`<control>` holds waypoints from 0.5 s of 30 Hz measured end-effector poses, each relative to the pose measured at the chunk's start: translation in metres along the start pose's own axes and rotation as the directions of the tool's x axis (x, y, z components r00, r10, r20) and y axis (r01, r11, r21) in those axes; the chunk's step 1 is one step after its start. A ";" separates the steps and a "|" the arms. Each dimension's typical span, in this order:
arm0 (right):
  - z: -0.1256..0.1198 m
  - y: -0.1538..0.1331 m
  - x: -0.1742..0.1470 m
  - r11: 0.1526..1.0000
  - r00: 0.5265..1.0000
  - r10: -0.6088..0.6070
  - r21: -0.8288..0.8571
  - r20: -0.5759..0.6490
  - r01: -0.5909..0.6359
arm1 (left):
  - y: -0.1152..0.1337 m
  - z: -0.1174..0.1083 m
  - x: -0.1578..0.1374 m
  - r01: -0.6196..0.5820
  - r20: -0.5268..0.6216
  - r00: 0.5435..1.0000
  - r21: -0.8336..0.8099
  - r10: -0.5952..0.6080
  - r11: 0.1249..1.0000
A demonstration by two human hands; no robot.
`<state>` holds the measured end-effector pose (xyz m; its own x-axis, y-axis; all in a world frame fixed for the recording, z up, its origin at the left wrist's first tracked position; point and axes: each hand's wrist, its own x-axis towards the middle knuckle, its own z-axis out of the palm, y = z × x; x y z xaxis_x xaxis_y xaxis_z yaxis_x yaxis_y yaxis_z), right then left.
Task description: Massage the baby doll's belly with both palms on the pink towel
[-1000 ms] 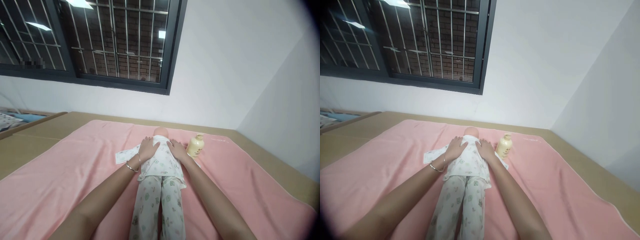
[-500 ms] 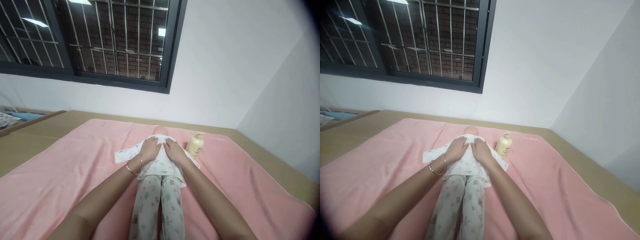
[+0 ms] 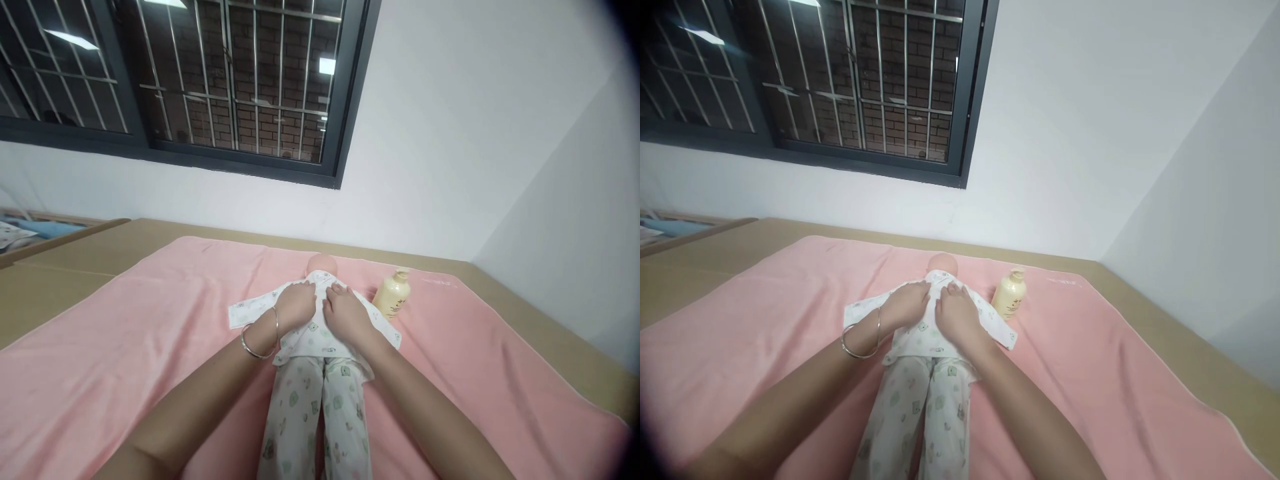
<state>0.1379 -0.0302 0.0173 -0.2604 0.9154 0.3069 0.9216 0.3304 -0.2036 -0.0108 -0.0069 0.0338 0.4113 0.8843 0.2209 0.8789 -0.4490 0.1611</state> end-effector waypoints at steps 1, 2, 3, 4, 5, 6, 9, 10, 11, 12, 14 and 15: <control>-0.001 -0.005 -0.002 1.000 1.000 -0.020 0.009 -0.010 0.020 | -0.001 -0.002 0.000 0.002 -0.017 1.000 -0.029 -0.003 1.000; -0.001 -0.007 -0.003 0.999 0.999 -0.030 0.022 -0.028 0.030 | -0.002 -0.002 0.001 0.004 -0.046 0.999 -0.073 -0.007 0.997; 0.000 -0.006 -0.002 0.999 0.998 -0.031 0.039 -0.052 0.033 | -0.004 0.000 0.003 -0.001 -0.082 0.997 -0.125 -0.010 0.992; 0.002 -0.003 0.000 0.997 0.997 -0.026 0.065 -0.076 0.031 | -0.007 0.004 0.006 -0.013 -0.119 0.993 -0.182 -0.008 0.983; 0.005 0.003 0.004 0.995 0.996 -0.013 0.101 -0.092 0.022 | -0.010 0.009 0.009 -0.032 -0.155 0.988 -0.235 -0.005 0.971; 0.009 0.011 0.007 0.990 0.995 0.007 0.143 -0.099 0.007 | -0.013 0.015 0.012 -0.053 -0.188 0.982 -0.281 -0.001 0.958; 0.023 0.034 0.020 0.971 0.993 0.096 0.225 -0.074 -0.077 | -0.023 0.038 0.022 -0.061 -0.251 0.967 -0.348 -0.030 0.935; 0.027 0.041 0.023 0.969 0.990 0.124 0.224 -0.064 -0.107 | -0.025 0.045 0.024 -0.046 -0.264 0.963 -0.349 -0.051 0.936; 0.031 0.045 0.026 0.969 0.988 0.143 0.213 -0.059 -0.128 | -0.026 0.051 0.025 -0.029 -0.275 0.959 -0.342 -0.070 0.939; 0.033 0.049 0.027 0.971 0.987 0.150 0.198 -0.056 -0.137 | -0.027 0.055 0.026 -0.017 -0.283 0.956 -0.332 -0.083 0.943; 0.037 0.051 0.028 0.975 0.988 0.142 0.181 -0.055 -0.130 | -0.027 0.060 0.026 -0.010 -0.293 0.952 -0.317 -0.088 0.948; 0.037 0.051 0.028 0.976 0.989 0.134 0.181 -0.059 -0.121 | -0.026 0.061 0.025 -0.013 -0.295 0.952 -0.315 -0.085 0.949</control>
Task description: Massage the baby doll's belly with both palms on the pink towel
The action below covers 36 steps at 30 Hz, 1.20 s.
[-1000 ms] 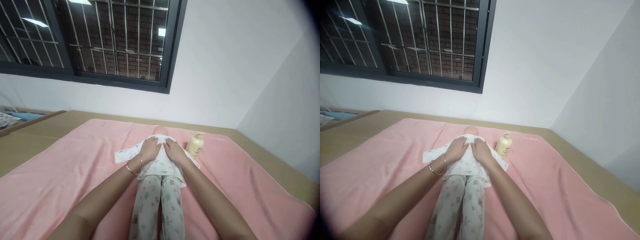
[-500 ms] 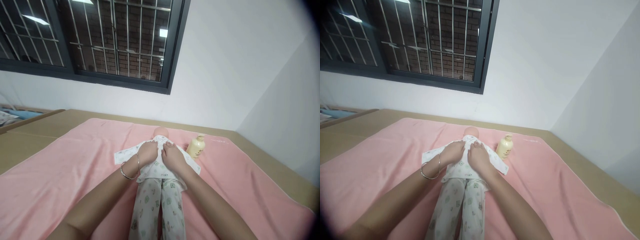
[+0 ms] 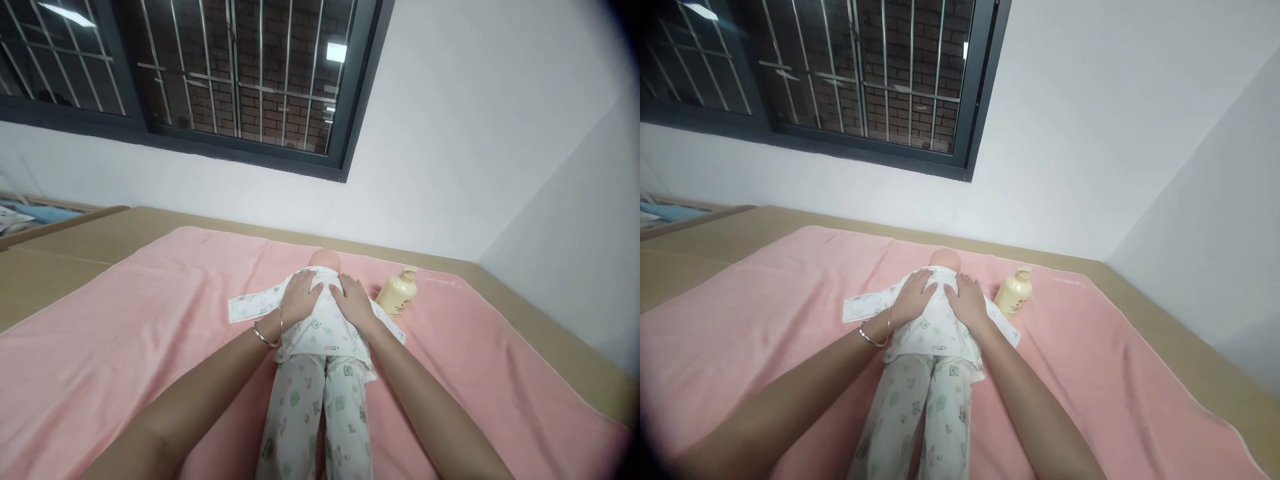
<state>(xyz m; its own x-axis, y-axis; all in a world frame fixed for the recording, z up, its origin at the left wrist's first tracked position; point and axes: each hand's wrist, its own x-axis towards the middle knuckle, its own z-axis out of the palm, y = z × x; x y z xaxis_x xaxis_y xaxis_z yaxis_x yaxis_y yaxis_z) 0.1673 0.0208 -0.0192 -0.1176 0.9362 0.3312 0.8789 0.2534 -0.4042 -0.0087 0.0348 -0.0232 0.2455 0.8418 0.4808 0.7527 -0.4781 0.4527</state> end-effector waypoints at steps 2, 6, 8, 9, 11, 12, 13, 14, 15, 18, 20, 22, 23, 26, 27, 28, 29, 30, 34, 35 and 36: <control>0.001 0.000 -0.001 1.000 1.000 -0.014 0.004 -0.009 0.014 | 0.001 0.000 -0.001 -0.007 -0.004 1.000 -0.005 0.006 1.000; 0.001 -0.001 -0.003 1.000 1.000 -0.012 0.001 -0.029 0.012 | 0.003 -0.002 -0.002 -0.010 -0.012 1.000 0.000 0.010 1.000; 0.001 0.000 -0.004 1.000 0.999 -0.008 -0.004 -0.036 0.007 | 0.003 -0.002 -0.002 -0.003 -0.006 1.000 0.004 0.003 1.000; 0.001 -0.001 -0.004 1.000 0.999 -0.004 -0.006 -0.038 0.004 | 0.003 -0.002 -0.002 0.000 -0.004 1.000 0.004 0.000 1.000; 0.001 -0.001 -0.005 1.000 0.999 0.000 -0.010 -0.038 0.000 | 0.002 -0.002 -0.002 0.002 -0.002 1.000 0.003 -0.002 1.000; 0.001 -0.001 -0.005 1.000 0.999 0.001 -0.011 -0.039 -0.002 | 0.002 -0.002 -0.002 0.002 0.000 1.000 0.002 -0.002 1.000; 0.001 -0.001 -0.005 1.000 0.999 0.001 -0.012 -0.039 -0.001 | 0.002 -0.002 -0.002 0.003 0.001 1.000 -0.001 -0.003 1.000; 0.001 -0.001 -0.005 1.000 0.999 -0.001 -0.012 -0.042 0.000 | 0.002 -0.002 -0.002 0.005 0.002 1.000 -0.003 -0.005 1.000; 0.001 -0.001 -0.006 1.000 0.999 -0.004 -0.011 -0.043 0.003 | 0.002 -0.002 -0.002 0.007 0.001 1.000 -0.007 -0.007 1.000; 0.002 0.000 -0.006 1.000 0.999 -0.003 -0.011 -0.046 0.002 | 0.003 -0.003 -0.003 0.003 -0.006 1.000 -0.018 -0.003 1.000; 0.002 0.000 -0.006 1.000 0.999 0.001 -0.010 -0.044 -0.002 | 0.002 -0.002 -0.003 -0.007 -0.010 1.000 -0.019 0.007 1.000; 0.002 -0.001 -0.006 1.000 0.999 0.000 -0.007 -0.049 0.000 | 0.002 -0.002 -0.003 -0.012 -0.016 1.000 -0.016 0.012 1.000; 0.001 -0.001 -0.006 1.000 0.999 -0.002 -0.006 -0.053 0.002 | 0.002 -0.001 -0.003 -0.013 -0.018 1.000 -0.015 0.012 1.000; 0.001 -0.002 -0.006 1.000 0.998 -0.005 -0.008 -0.065 0.005 | 0.001 -0.001 -0.003 -0.009 -0.019 1.000 -0.016 0.009 1.000; 0.001 -0.002 -0.006 1.000 0.998 -0.006 -0.010 -0.066 0.005 | 0.001 -0.001 -0.003 -0.006 -0.019 1.000 -0.016 0.006 1.000; 0.001 -0.002 -0.006 1.000 0.998 -0.006 -0.010 -0.068 0.006 | 0.002 -0.001 -0.003 -0.003 -0.019 1.000 -0.015 0.003 1.000; 0.001 -0.002 -0.007 1.000 0.998 -0.007 -0.010 -0.069 0.007 | 0.002 -0.002 -0.003 0.000 -0.019 1.000 -0.015 0.000 1.000; 0.001 -0.002 -0.007 1.000 0.998 -0.008 -0.008 -0.070 0.008 | 0.002 -0.002 -0.003 0.002 -0.020 1.000 -0.015 -0.002 1.000; 0.001 -0.002 -0.007 1.000 0.997 -0.011 0.000 -0.075 0.011 | 0.003 -0.002 -0.003 0.002 -0.019 1.000 -0.019 -0.003 1.000; 0.001 -0.002 -0.007 1.000 0.997 -0.011 0.001 -0.076 0.011 | 0.003 -0.002 -0.003 0.001 -0.019 1.000 -0.017 -0.001 1.000; 0.001 -0.002 -0.007 1.000 0.997 -0.010 0.001 -0.078 0.010 | 0.002 -0.002 -0.003 -0.001 -0.020 1.000 -0.015 0.000 1.000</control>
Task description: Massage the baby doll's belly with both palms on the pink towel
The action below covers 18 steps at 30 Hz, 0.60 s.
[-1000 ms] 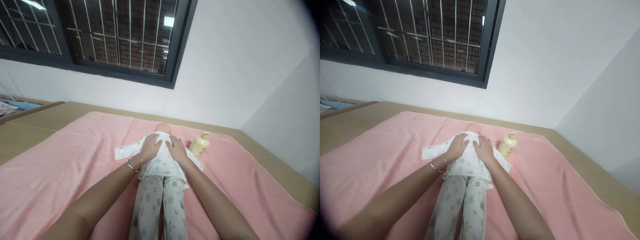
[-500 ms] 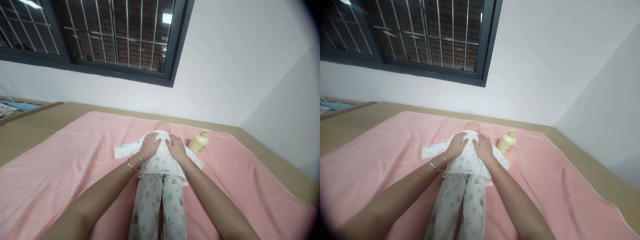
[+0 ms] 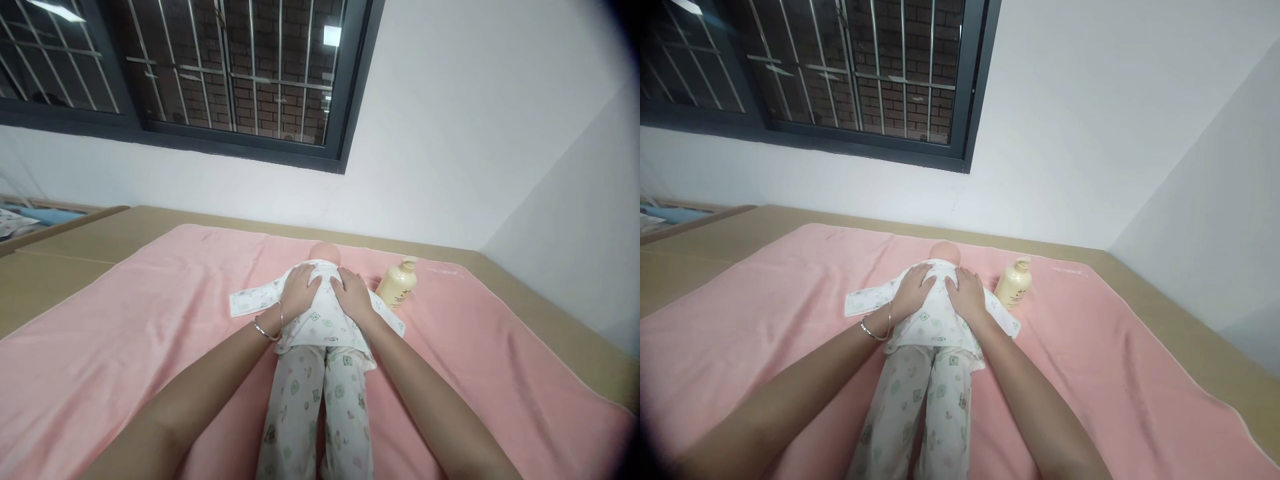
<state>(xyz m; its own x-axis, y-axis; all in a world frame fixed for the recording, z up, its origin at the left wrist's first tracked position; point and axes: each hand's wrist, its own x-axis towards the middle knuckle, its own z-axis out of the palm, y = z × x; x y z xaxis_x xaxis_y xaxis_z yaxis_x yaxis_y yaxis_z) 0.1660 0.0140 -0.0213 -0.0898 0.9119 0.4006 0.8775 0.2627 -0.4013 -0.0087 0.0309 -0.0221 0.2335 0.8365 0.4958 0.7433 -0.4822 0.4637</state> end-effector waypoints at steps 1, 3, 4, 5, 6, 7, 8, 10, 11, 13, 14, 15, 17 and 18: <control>0.000 0.000 0.000 1.000 1.000 0.002 0.000 -0.001 -0.002 | 0.000 0.000 0.000 -0.002 -0.001 1.000 0.002 0.002 1.000; -0.001 -0.001 0.001 1.000 1.000 0.004 0.001 0.000 -0.004 | -0.001 0.001 0.000 -0.004 -0.004 1.000 0.005 0.004 1.000; -0.001 -0.001 0.001 1.000 1.000 0.002 0.003 0.001 -0.002 | -0.001 0.002 0.000 -0.005 -0.006 1.000 0.006 0.005 1.000; -0.001 -0.001 0.001 1.000 1.000 0.001 0.006 0.001 -0.001 | -0.002 0.002 0.000 -0.006 -0.008 1.000 0.007 0.006 1.000; -0.001 -0.001 0.001 1.000 1.000 0.000 0.009 0.001 0.000 | -0.002 0.002 0.001 -0.009 -0.011 1.000 0.007 0.009 1.000; -0.001 -0.001 0.001 1.000 1.000 0.001 0.011 0.001 -0.001 | -0.002 0.002 0.001 -0.011 -0.012 1.000 0.006 0.011 1.000; -0.001 -0.001 0.001 1.000 1.000 0.004 0.011 0.002 -0.004 | -0.002 0.002 0.000 -0.013 -0.014 1.000 0.006 0.013 1.000; -0.002 -0.001 0.001 1.000 1.000 0.012 0.009 0.007 -0.012 | -0.002 0.002 0.000 -0.015 -0.016 1.000 0.006 0.015 1.000; -0.002 -0.001 0.001 1.000 1.000 0.013 0.008 0.009 -0.013 | -0.002 0.002 0.000 -0.015 -0.016 1.000 0.006 0.015 1.000; -0.002 -0.001 0.000 1.000 1.000 0.010 0.006 0.008 -0.010 | -0.001 0.002 0.000 -0.013 -0.016 1.000 0.006 0.013 1.000; -0.002 -0.001 0.000 1.000 1.000 0.007 0.006 0.006 -0.007 | -0.001 0.002 0.000 -0.011 -0.016 1.000 0.006 0.011 1.000; -0.002 -0.001 0.000 1.000 1.000 0.007 0.004 0.005 -0.007 | -0.001 0.002 0.000 -0.010 -0.013 1.000 0.006 0.010 1.000; -0.002 -0.002 0.001 1.000 1.000 0.012 0.000 0.008 -0.012 | -0.002 0.002 0.000 -0.004 -0.010 1.000 0.007 0.004 1.000; -0.002 -0.002 0.001 1.000 1.000 0.015 -0.002 0.009 -0.015 | -0.002 0.002 0.000 0.000 -0.008 1.000 0.007 0.000 1.000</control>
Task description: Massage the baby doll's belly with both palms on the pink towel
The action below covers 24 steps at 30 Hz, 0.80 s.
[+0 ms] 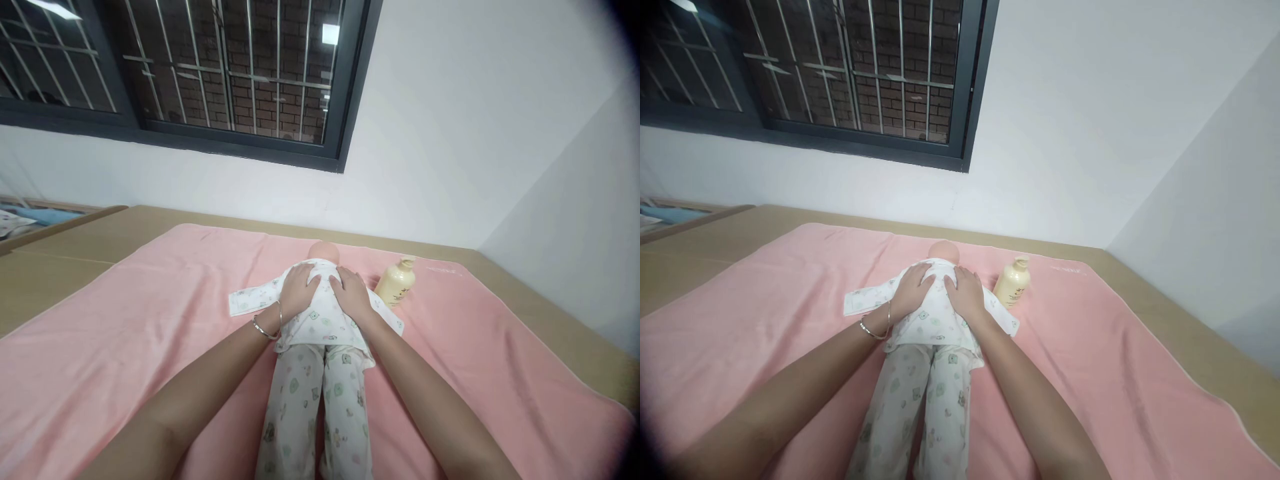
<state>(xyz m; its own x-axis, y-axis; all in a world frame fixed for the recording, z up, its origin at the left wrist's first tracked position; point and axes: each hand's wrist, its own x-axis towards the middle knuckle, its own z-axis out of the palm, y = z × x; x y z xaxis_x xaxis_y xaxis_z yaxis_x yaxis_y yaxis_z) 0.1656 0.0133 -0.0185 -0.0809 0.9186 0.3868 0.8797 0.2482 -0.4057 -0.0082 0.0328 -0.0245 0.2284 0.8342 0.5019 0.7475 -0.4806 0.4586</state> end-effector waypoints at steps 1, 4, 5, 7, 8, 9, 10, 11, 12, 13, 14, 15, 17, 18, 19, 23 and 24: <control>0.000 0.000 0.000 1.000 1.000 0.002 -0.001 0.001 -0.002 | 0.000 0.000 0.000 0.001 0.000 1.000 0.000 -0.001 1.000; 0.000 0.000 0.000 1.000 1.000 0.000 -0.001 0.001 0.000 | 0.000 0.000 0.000 -0.009 -0.006 1.000 -0.001 0.009 1.000; 0.000 0.001 0.000 1.000 1.000 -0.004 0.000 0.001 0.004 | 0.000 0.000 0.000 -0.015 -0.009 1.000 -0.001 0.015 1.000; 0.000 0.001 0.000 1.000 1.000 -0.010 -0.001 0.001 0.010 | 0.000 0.000 0.000 -0.020 -0.012 1.000 0.004 0.020 1.000; 0.000 0.001 0.000 1.000 1.000 -0.011 -0.003 0.001 0.011 | 0.001 0.000 0.000 -0.022 -0.011 1.000 0.008 0.022 1.000; 0.000 0.001 0.000 1.000 1.000 -0.012 -0.005 0.002 0.012 | 0.001 0.000 0.000 -0.024 -0.010 1.000 0.012 0.024 1.000; 0.000 0.001 0.000 1.000 1.000 -0.009 -0.007 0.004 0.009 | 0.001 -0.001 0.000 -0.027 -0.009 1.000 0.015 0.027 1.000; 0.000 0.001 0.000 1.000 1.000 -0.005 -0.008 0.007 0.005 | 0.001 -0.001 0.000 -0.028 -0.009 1.000 0.016 0.028 0.999; 0.000 0.001 0.000 1.000 1.000 -0.002 -0.008 0.010 0.002 | 0.001 -0.001 0.000 -0.029 -0.009 1.000 0.016 0.029 0.999; 0.000 0.001 0.000 1.000 1.000 0.000 -0.006 0.013 0.001 | 0.000 -0.001 0.000 -0.028 -0.007 1.000 0.015 0.028 0.999; 0.000 0.001 0.000 1.000 1.000 0.002 -0.003 0.015 -0.002 | 0.000 -0.001 0.000 -0.024 -0.006 1.000 0.015 0.025 1.000; 0.000 0.001 0.000 1.000 1.000 0.005 0.000 0.016 -0.005 | 0.000 -0.001 0.000 -0.020 -0.005 1.000 0.016 0.020 1.000; 0.000 0.001 0.000 1.000 1.000 0.009 0.004 0.018 -0.009 | 0.000 -0.002 0.000 -0.023 -0.005 1.000 0.023 0.023 0.999; 0.000 0.001 0.001 1.000 1.000 0.013 0.003 0.021 -0.013 | 0.000 -0.002 0.000 -0.032 -0.004 0.999 0.032 0.032 0.999; -0.001 0.000 0.001 1.000 0.999 0.018 -0.001 0.027 -0.018 | 0.000 -0.003 -0.001 -0.045 -0.002 0.999 0.047 0.045 0.998; -0.007 -0.012 -0.003 0.998 0.997 0.031 -0.062 0.073 -0.026 | 0.006 -0.007 -0.002 -0.101 0.027 0.995 0.158 0.098 0.982; -0.010 -0.018 -0.006 0.997 0.996 0.015 -0.081 0.085 -0.008 | 0.009 -0.009 -0.003 -0.113 0.029 0.994 0.195 0.109 0.974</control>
<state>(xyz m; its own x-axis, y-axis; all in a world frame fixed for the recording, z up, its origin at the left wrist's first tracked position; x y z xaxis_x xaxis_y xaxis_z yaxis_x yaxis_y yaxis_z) 0.1545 0.0004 -0.0054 -0.1068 0.9451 0.3088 0.9156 0.2146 -0.3401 -0.0074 0.0238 -0.0154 0.3267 0.7841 0.5278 0.8243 -0.5096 0.2468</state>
